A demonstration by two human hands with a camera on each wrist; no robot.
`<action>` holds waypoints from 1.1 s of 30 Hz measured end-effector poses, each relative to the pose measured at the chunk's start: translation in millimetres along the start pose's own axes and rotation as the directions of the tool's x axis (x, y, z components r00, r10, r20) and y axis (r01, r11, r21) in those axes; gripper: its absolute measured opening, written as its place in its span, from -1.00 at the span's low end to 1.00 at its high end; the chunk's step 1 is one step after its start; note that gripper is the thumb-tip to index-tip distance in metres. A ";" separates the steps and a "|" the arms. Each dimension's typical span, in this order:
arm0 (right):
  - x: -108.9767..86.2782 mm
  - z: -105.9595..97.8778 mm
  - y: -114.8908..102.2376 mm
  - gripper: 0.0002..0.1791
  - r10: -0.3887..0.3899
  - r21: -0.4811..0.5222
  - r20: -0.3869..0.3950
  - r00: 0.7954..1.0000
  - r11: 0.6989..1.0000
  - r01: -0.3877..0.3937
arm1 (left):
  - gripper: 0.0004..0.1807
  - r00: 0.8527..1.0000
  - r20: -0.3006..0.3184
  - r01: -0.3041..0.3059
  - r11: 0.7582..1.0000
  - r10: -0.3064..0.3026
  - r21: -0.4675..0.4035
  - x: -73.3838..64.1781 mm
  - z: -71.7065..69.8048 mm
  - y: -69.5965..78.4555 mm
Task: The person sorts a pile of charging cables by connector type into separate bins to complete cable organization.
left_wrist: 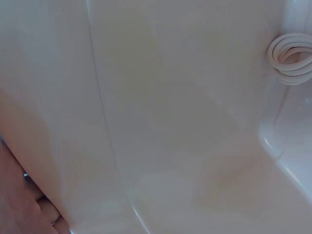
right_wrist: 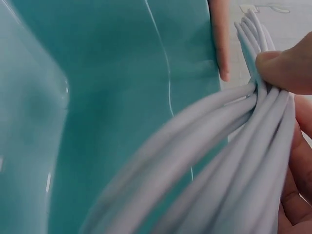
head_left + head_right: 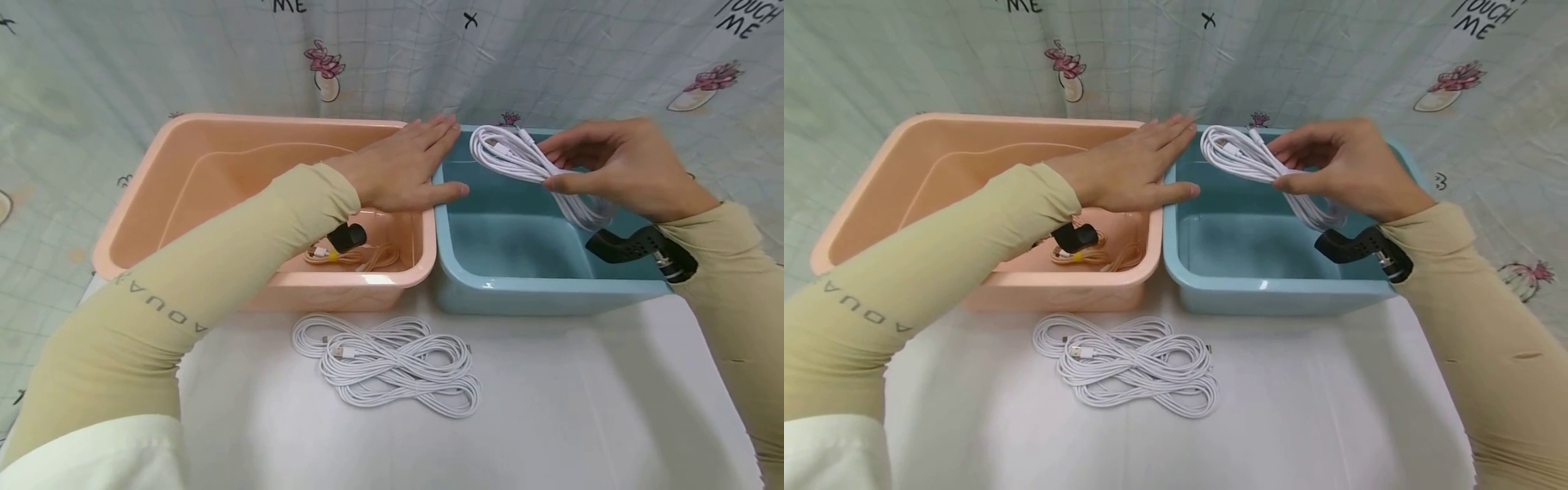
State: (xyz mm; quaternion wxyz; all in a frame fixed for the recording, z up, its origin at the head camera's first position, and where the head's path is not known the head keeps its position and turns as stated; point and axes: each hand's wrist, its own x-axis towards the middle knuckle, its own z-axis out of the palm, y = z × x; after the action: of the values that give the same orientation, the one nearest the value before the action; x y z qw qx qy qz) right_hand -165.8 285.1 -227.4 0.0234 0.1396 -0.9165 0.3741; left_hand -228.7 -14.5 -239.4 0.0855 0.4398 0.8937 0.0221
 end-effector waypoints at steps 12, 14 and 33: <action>0.5 -0.6 1.6 -0.54 0.029 -0.028 0.003 1.000 0.999 -0.029 | 0.02 1.000 -0.002 0.000 1.000 0.000 -0.003 1.0 0.4 -1.3; 0.7 -0.5 2.3 -0.54 0.029 -0.033 0.010 1.000 0.999 -0.029 | 0.03 1.000 -0.005 -0.001 1.000 0.001 -0.002 1.1 0.7 -1.4; -1.6 -1.5 2.4 -0.55 0.033 0.071 -0.027 0.999 0.997 -0.031 | 0.01 1.000 0.000 0.004 1.000 -0.004 -0.005 -0.6 0.5 0.6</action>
State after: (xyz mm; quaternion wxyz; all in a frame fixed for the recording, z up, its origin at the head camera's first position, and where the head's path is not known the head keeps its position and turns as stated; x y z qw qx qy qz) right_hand -165.0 288.1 -228.2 0.0253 0.1206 -0.9045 0.4084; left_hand -227.8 -14.6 -239.7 0.0866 0.4376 0.8946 0.0242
